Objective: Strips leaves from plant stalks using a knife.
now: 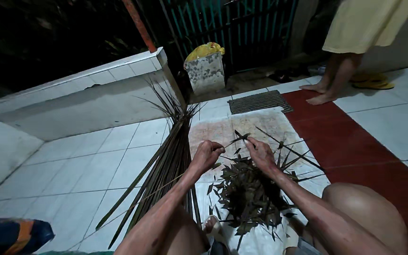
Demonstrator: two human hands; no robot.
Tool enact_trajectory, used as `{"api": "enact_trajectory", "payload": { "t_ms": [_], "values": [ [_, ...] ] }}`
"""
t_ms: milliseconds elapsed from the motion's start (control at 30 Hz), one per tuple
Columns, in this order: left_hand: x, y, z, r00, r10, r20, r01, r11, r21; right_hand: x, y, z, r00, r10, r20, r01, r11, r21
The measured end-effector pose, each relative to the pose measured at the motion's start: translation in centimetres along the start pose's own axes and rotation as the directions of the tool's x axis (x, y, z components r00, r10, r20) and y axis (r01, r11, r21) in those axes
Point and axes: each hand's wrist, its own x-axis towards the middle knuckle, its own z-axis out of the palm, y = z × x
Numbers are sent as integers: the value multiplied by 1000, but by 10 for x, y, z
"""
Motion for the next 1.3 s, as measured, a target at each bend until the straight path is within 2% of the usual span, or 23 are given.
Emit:
{"api": "enact_trajectory", "payload": {
  "t_ms": [133,200,333,467,567,733,900,1133,1300],
  "values": [
    [-11,-6,-4,999,-45,-2,45,996,81,7,19,-10,985,172,10,-170,980,-103],
    [-15,-7,-6,999,-40,-33,45,988,150,7,20,-14,979,205,2,-203,970,-134],
    [-13,-7,-4,995,-7,-100,33,966,258,-2,5,-16,997,76,28,-74,996,-57],
    [-6,-2,0,993,-10,-119,47,950,309,-16,-15,-13,988,-72,135,63,996,68],
    [-2,3,6,991,25,-131,17,950,311,-23,-30,-6,970,-133,201,114,988,104],
    [-1,13,14,990,59,-131,-12,941,337,-26,-33,-4,962,-139,235,115,987,114],
    [2,17,19,986,90,-142,-33,931,362,-24,-34,-11,970,-86,228,68,994,83],
    [0,18,17,983,115,-146,-59,938,341,-15,-21,-14,986,-57,158,45,996,75],
    [-4,16,15,987,101,-129,-53,941,335,-3,-4,-19,992,64,106,-68,997,36]
  ]
}}
